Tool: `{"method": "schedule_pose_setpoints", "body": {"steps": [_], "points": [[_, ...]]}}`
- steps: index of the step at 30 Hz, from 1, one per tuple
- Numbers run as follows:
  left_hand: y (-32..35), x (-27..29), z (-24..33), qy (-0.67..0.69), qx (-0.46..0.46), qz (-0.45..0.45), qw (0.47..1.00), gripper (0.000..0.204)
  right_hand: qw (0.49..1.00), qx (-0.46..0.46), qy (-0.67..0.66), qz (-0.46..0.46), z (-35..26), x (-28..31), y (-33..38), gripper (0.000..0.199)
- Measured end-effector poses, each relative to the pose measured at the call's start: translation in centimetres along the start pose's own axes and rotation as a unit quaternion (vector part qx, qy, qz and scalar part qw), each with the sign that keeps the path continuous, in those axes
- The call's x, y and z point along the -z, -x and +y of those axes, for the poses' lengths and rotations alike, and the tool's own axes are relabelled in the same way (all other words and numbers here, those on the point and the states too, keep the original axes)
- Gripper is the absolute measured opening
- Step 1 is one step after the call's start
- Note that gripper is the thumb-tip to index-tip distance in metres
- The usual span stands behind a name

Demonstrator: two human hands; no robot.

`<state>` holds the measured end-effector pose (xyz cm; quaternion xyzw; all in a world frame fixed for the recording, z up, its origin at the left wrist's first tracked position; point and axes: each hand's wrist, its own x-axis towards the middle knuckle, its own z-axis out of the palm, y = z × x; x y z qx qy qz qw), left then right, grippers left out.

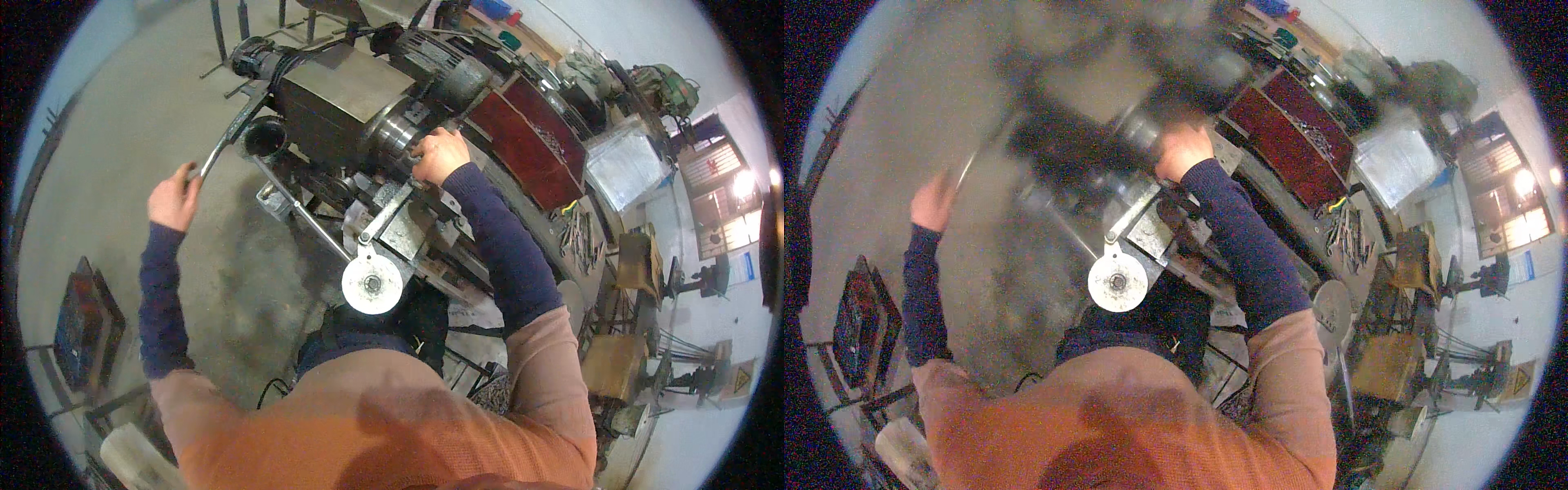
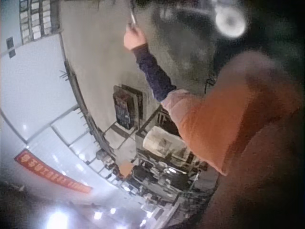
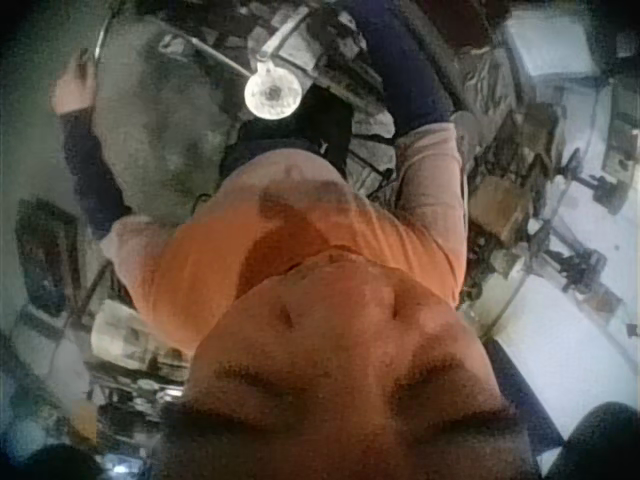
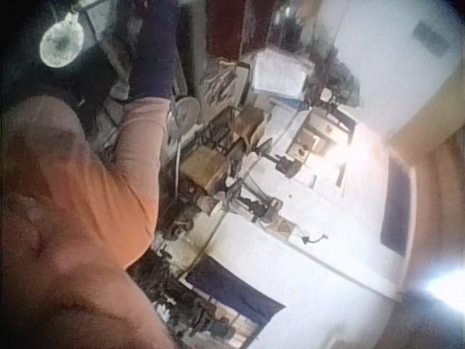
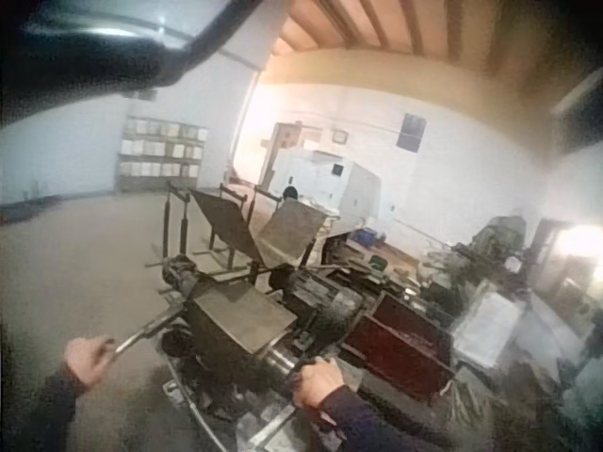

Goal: The person operates a metal lathe, repeatedly loading small metal parts into the chuck, adjusting controls, and removing finished pieces. They place the processed parts into a nearby container and continue the cycle with additional parts.

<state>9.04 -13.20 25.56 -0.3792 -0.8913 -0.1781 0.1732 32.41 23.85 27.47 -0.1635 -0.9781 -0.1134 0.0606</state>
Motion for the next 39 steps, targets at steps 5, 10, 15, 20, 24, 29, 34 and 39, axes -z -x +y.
{"method": "schedule_pose_setpoints", "body": {"steps": [5,10,15,20,24,29,34,39], "points": [[5.5,-0.1,-6.9,-0.028,0.087,-0.091,0.992,0.031,0.997,0.004,-0.04,-0.06,0.3,-1.0,-1.5,0.027],[6.8,-3.2,-7.4,0.007,0.103,-0.118,0.988,0.037,0.996,-0.007,-0.052,-0.078,0.1,-0.9,-2.1,0.027],[4.2,-3.9,-7.8,-0.096,0.104,-0.156,0.978,0.025,0.992,0.001,-0.091,-0.09,-0.1,0.6,-1.8,0.032],[-3.1,-4.0,-19.2,-0.267,0.136,-0.175,0.938,0.02,0.995,-0.002,-0.095,-0.04,0.2,-0.6,-1.6,0.028],[-7.3,-4.6,-22.7,-0.296,0.15,-0.186,0.925,0.019,0.994,-0.034,-0.09,-0.056,-0.4,1.0,-1.9,0.027],[-8.0,-6.6,-22.9,-0.221,0.254,-0.141,0.931,0.03,0.994,-0.025,-0.089,-0.065,-0.6,0.6,-2.0,0.026],[-6.4,-12.2,-11.8,0.149,-0.048,0.231,0.96,0.026,0.993,-0.017,-0.112,0.039,0.4,1.2,0.8,0.035],[0.2,-29.2,-6.6,0.114,0.135,-0.146,0.973,0.036,0.969,-0.026,-0.146,0.198,2.6,5.2,9.8,0.036]]}}
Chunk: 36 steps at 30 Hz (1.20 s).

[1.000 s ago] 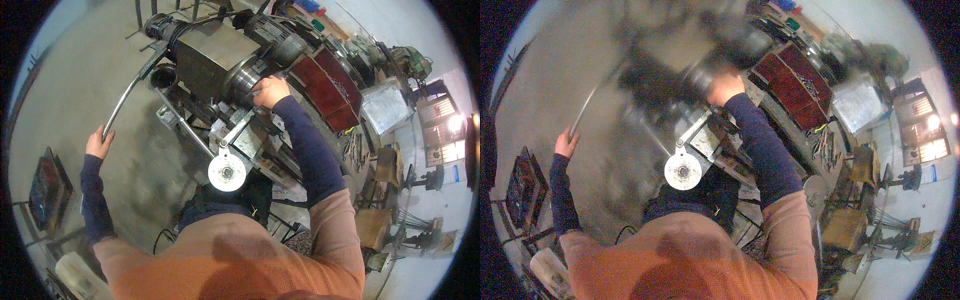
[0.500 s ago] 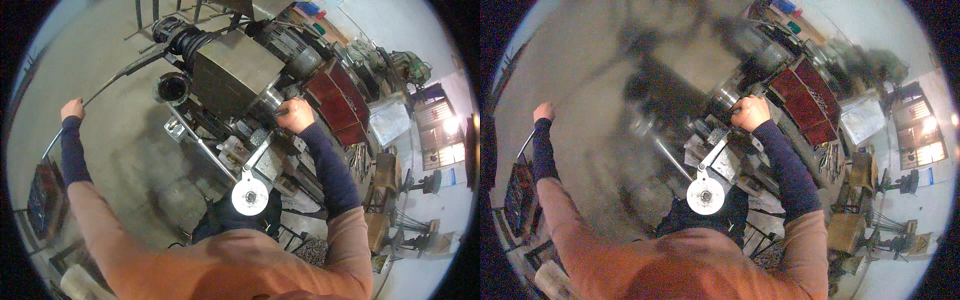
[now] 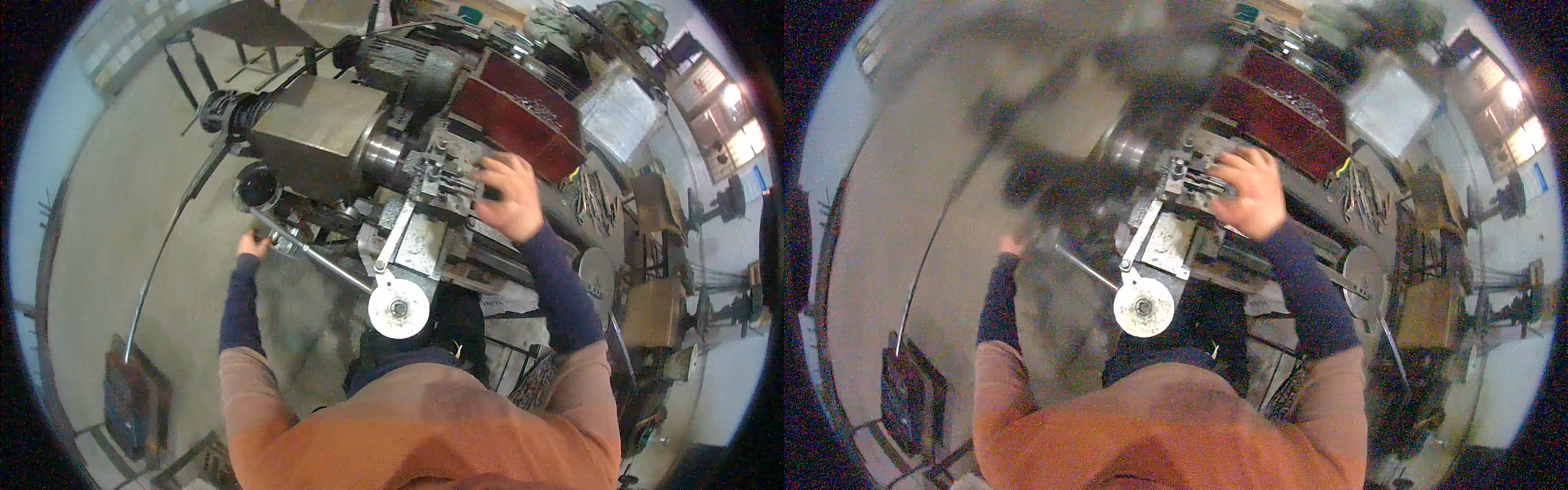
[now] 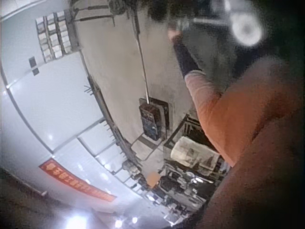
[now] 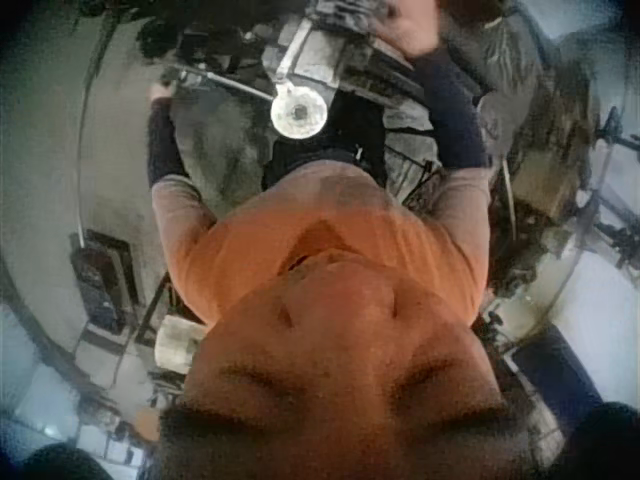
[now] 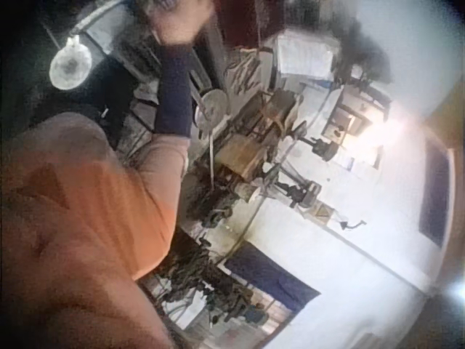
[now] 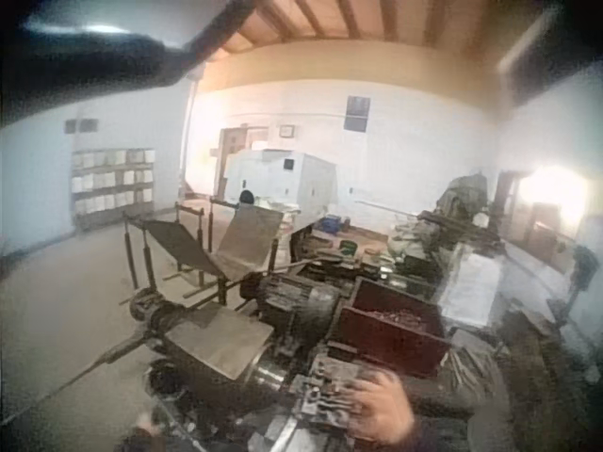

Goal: The person operates a metal lathe, repeatedly loading small metal parts into the chuck, adjusting controls, and removing finished pieces. They place the processed parts into a nearby container and continue the cycle with additional parts.

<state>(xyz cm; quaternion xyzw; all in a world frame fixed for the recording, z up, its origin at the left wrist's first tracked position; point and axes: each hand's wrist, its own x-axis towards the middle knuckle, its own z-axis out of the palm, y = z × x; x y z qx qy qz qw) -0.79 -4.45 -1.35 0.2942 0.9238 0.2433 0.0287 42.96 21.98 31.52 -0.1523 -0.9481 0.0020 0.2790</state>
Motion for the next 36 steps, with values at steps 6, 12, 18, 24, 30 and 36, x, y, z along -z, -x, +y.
{"method": "schedule_pose_setpoints", "body": {"steps": [6,12,18,24,30,36], "points": [[-1.8,-0.3,5.8,-0.261,-0.051,-0.157,0.951,0.022,0.97,-0.23,0.062,-0.045,5.0,7.9,16.6,0.034],[-1.3,-0.8,-1.2,-0.252,-0.052,-0.094,0.962,0.035,0.874,-0.469,0.112,-0.058,13.2,11.9,34.9,0.032],[1.7,4.0,3.3,0.301,0.115,-0.062,0.945,0.046,0.677,-0.647,0.262,-0.233,18.8,16.1,57.6,0.043],[0.8,2.9,7.7,0.426,0.132,0.037,0.894,0.04,0.533,-0.736,0.302,-0.287,20.8,16.6,60.2,0.043],[1.5,1.8,15.6,0.535,0.28,0.108,0.79,0.021,0.522,-0.763,0.321,-0.205,11.7,13.9,59.1,0.033],[1.6,1.9,15.2,0.504,0.26,0.092,0.818,0.02,0.499,-0.806,0.288,-0.136,6.7,11.4,55.5,0.039]]}}
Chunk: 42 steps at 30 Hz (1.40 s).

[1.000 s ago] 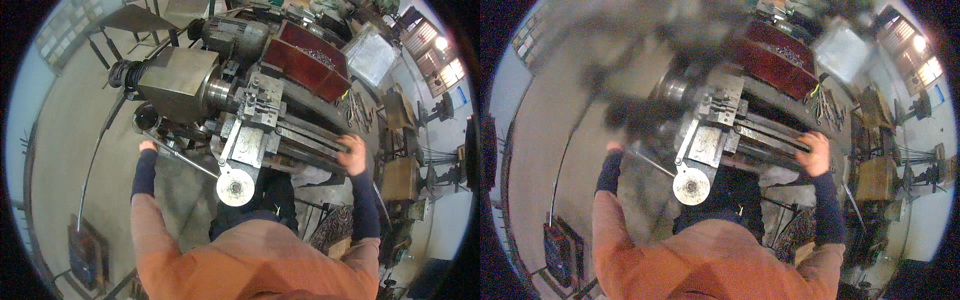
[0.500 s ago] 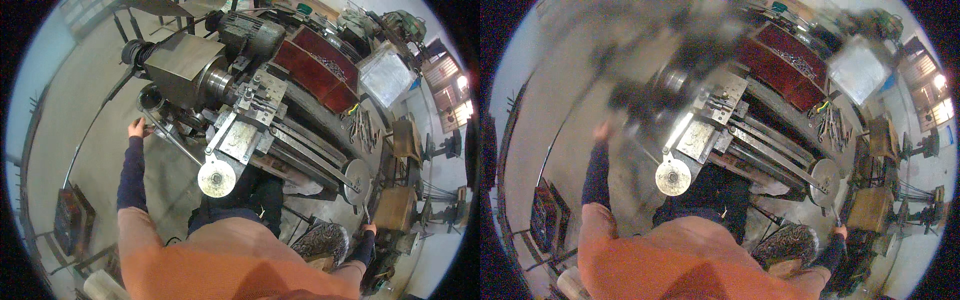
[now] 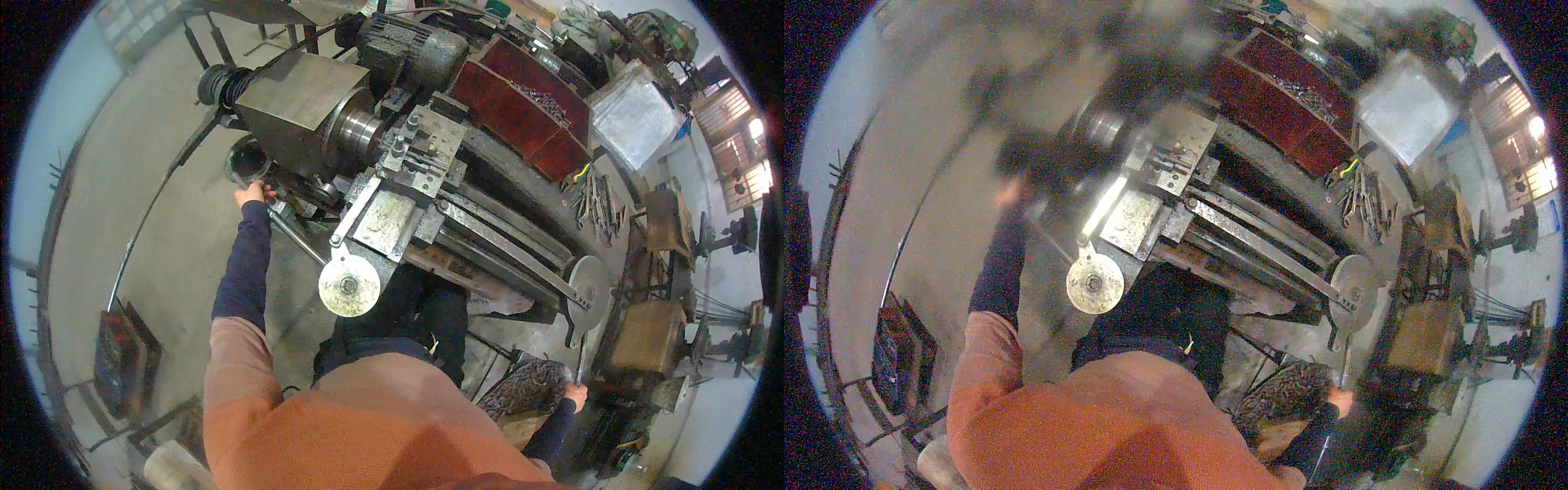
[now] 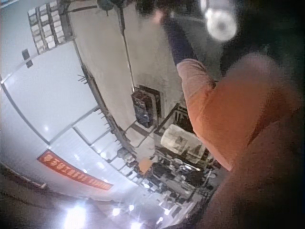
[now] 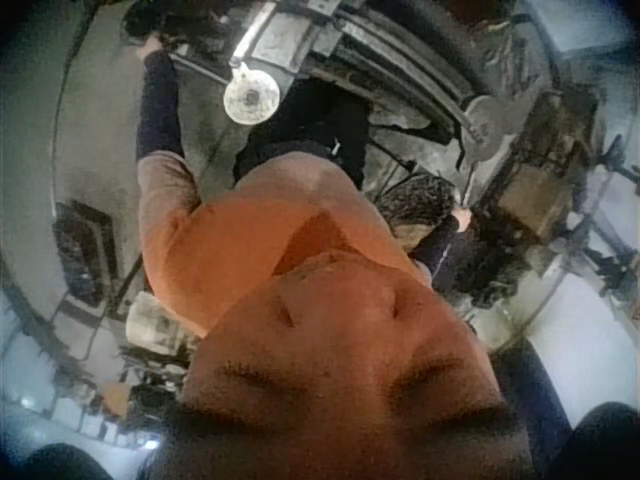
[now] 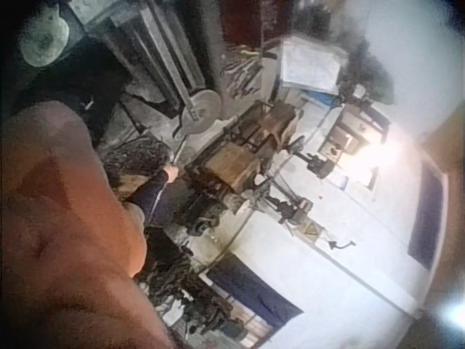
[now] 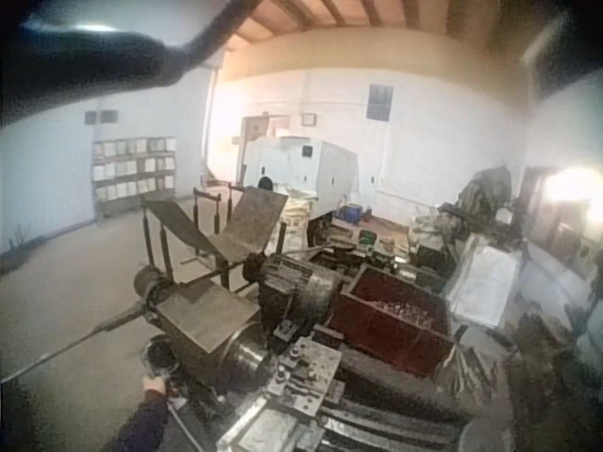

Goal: The person operates a metal lathe, repeatedly loading small metal parts into the chuck, adjusting controls, and removing finished pieces. They place the processed parts into a nearby container and continue the cycle with additional parts.

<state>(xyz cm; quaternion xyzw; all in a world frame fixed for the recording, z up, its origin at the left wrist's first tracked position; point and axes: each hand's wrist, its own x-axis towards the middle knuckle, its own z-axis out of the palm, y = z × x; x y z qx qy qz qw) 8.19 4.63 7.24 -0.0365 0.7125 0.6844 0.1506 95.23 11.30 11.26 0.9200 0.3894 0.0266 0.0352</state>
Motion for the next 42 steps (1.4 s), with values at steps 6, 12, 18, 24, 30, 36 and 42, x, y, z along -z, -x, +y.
{"method": "schedule_pose_setpoints", "body": {"steps": [6,12,18,24,30,36,42], "points": [[-4.8,1.0,-4.2,-0.057,-0.069,-0.016,0.996,0.023,1.0,0.001,-0.015,-0.016,-0.5,0.2,0.5,0.043],[0.6,0.2,1.2,-0.052,-0.026,0.008,0.998,0.021,1.0,0.0,-0.015,-0.022,-2.7,2.8,2.7,0.042],[-0.2,0.2,1.7,-0.064,-0.03,0.006,0.997,0.023,0.994,0.042,0.096,-0.029,-2.3,2.8,-7.3,0.042],[-2.5,0.8,-1.9,0.018,0.013,-0.031,0.999,0.025,0.994,0.011,0.105,0.024,-7.4,5.9,-10.4,0.032],[-3.5,9.9,-1.6,-0.076,0.062,-0.225,0.969,0.025,0.968,0.161,-0.032,0.189,-1.7,-2.1,-7.4,0.069],[-9.5,14.4,-11.0,-0.585,-0.285,-0.154,0.744,0.034,0.976,0.134,-0.17,0.027,-1.2,-3.1,0.0,0.064],[-10.8,6.8,-8.1,-0.66,-0.224,-0.167,0.698,0.042,0.983,0.152,-0.105,0.017,-4.1,0.8,3.2,0.044]]}}
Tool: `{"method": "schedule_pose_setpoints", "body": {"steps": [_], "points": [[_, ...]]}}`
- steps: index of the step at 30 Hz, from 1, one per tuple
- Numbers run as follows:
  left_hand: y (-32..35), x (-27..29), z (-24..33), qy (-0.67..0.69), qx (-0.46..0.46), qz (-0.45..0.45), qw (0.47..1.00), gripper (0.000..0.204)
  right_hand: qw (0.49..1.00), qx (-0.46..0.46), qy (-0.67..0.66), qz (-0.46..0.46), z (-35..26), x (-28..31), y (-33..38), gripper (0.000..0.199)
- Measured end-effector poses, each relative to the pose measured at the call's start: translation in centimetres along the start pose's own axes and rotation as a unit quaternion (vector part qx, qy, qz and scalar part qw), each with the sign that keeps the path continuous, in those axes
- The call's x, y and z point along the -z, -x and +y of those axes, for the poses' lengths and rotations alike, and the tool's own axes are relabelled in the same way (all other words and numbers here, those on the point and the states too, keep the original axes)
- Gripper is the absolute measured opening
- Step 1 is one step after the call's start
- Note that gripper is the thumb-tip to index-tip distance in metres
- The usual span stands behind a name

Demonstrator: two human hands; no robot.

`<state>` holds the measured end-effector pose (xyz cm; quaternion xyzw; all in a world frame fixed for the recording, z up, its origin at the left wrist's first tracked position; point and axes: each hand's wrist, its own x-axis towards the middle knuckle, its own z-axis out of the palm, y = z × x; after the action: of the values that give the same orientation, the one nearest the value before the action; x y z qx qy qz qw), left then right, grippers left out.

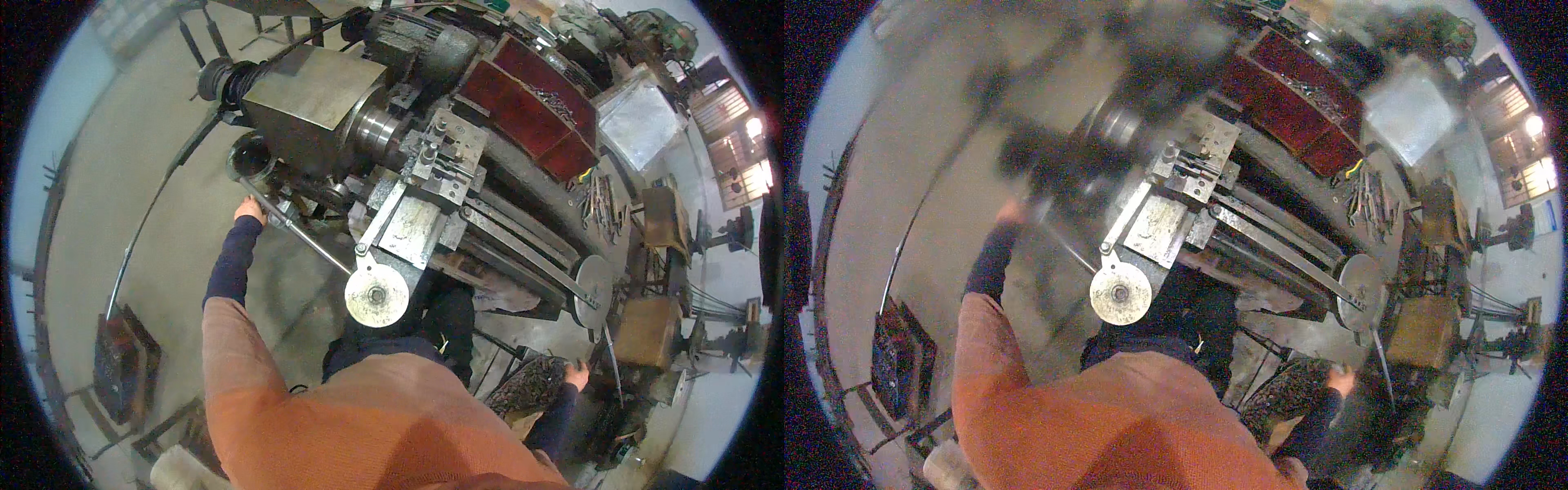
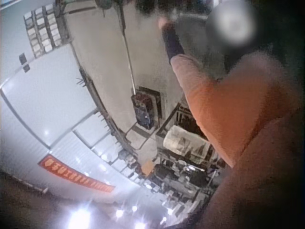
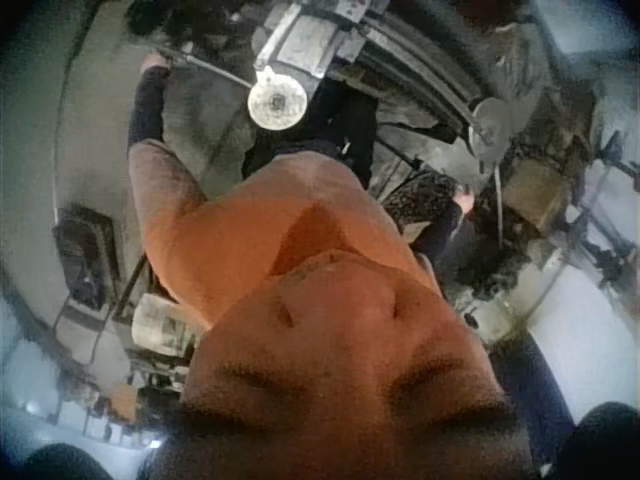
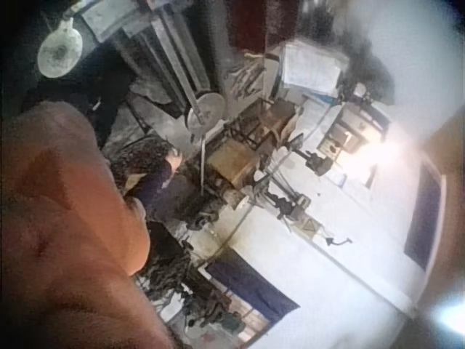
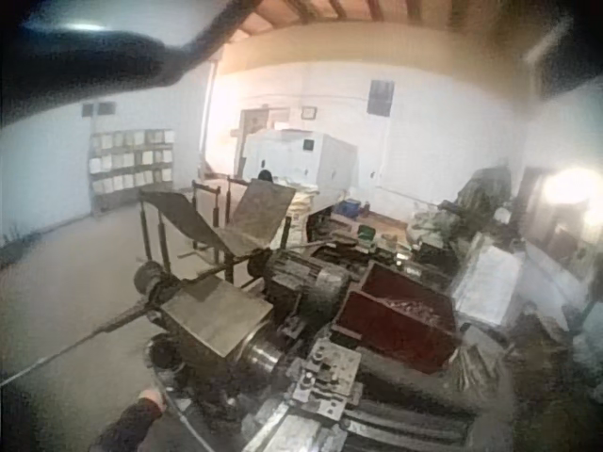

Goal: The person operates a metal lathe, repeatedly loading small metal parts into the chuck, adjusting controls, and removing finished pieces. They place the processed parts into a nearby container and continue the cycle with additional parts.

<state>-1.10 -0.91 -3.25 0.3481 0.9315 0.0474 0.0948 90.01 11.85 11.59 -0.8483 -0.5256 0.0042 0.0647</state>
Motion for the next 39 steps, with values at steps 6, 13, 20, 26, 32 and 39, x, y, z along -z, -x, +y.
{"method": "schedule_pose_setpoints", "body": {"steps": [6,13,20,26,32,39], "points": [[0.1,0.7,1.7,-0.076,-0.104,0.056,0.99,0.038,0.992,0.028,-0.098,-0.08,-2.9,0.6,1.5,0.033],[-3.8,-12.2,1.8,-0.003,0.08,0.059,0.995,0.039,0.987,0.107,-0.092,-0.079,-7.3,1.5,4.0,0.03],[-0.9,-1.7,2.8,-0.069,-0.01,-0.087,0.994,0.031,0.957,0.254,-0.138,-0.013,-14.3,6.4,-0.1,0.033],[2.2,2.6,-0.5,0.007,0.011,-0.008,1.0,0.031,0.795,0.532,-0.29,-0.03,-35.2,14.0,2.6,0.039],[8.5,23.2,-4.7,0.047,0.015,0.289,0.956,0.029,0.584,0.769,-0.262,0.013,-53.3,13.9,11.2,0.028],[14.0,20.4,-14.5,-0.044,0.223,0.211,0.951,0.054,0.713,0.7,-0.012,-0.047,-59.9,10.9,15.1,0.024]]}}
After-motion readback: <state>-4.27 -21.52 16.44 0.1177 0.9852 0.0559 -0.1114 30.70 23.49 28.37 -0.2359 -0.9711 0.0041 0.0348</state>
